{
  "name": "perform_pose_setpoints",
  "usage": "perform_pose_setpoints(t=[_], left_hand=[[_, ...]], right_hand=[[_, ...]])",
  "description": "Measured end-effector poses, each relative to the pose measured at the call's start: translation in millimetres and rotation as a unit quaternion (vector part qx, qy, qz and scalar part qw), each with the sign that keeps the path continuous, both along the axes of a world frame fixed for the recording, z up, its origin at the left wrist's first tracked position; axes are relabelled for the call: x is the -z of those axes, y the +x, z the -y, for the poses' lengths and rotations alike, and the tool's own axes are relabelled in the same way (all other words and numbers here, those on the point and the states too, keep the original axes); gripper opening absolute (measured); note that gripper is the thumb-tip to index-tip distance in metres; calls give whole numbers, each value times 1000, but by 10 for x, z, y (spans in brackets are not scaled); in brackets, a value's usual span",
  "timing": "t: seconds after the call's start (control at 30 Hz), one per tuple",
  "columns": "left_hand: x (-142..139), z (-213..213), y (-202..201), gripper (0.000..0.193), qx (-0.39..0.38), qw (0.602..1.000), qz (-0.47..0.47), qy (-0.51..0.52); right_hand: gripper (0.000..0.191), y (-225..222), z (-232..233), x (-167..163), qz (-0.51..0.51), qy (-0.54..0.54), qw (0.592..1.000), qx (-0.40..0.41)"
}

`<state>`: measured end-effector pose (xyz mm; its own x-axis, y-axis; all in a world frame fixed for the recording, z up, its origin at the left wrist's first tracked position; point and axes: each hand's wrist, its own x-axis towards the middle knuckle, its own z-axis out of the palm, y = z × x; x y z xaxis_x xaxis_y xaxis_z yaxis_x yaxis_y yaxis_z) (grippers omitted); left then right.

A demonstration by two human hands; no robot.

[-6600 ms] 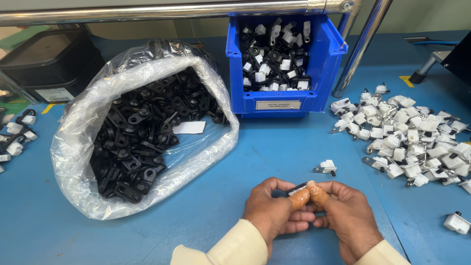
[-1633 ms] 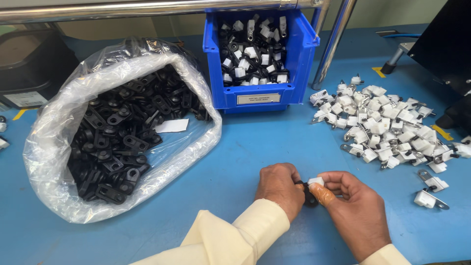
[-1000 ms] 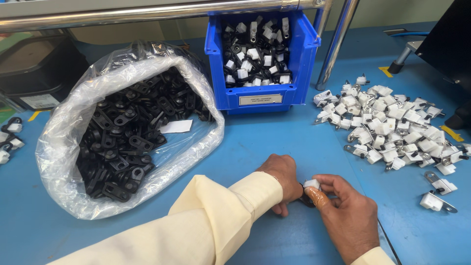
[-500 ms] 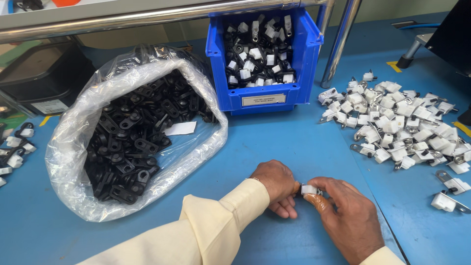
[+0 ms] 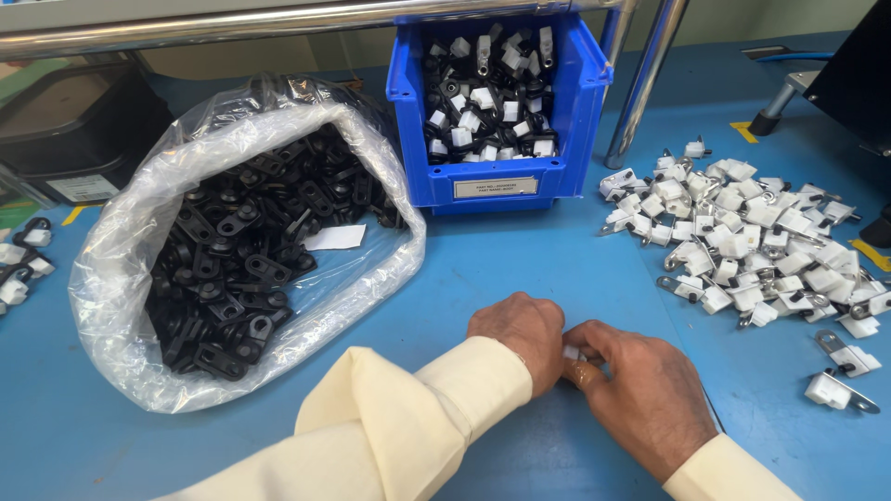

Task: The person picks a black plastic bracket from a bag and a white plastic component from the table, presses the white part into the black bracket by hand to assemble it, and places the assembled unit aside, repeating this cycle with new parts.

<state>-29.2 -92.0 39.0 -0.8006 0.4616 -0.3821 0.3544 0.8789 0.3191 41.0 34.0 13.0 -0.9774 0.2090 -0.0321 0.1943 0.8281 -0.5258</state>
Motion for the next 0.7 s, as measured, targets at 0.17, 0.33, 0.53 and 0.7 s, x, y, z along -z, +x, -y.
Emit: perform_pose_setpoints(t=[0.17,0.33,0.53,0.7], left_hand=[[176,100,97,21,-138,974,80,163],[376,110,210,24,-263,885,197,329],[384,63,165,8,-225,895,197,330],[291,-11,134,2,-239,921,164,261]], right_hand=[[38,-88,-51,4,69,-19,997,39],[33,-164,-248,214,0,-148,989,9],[26,-284,-446,456,17,-212,977,18],[26,-353,-530,512,34,-252,967,23]])
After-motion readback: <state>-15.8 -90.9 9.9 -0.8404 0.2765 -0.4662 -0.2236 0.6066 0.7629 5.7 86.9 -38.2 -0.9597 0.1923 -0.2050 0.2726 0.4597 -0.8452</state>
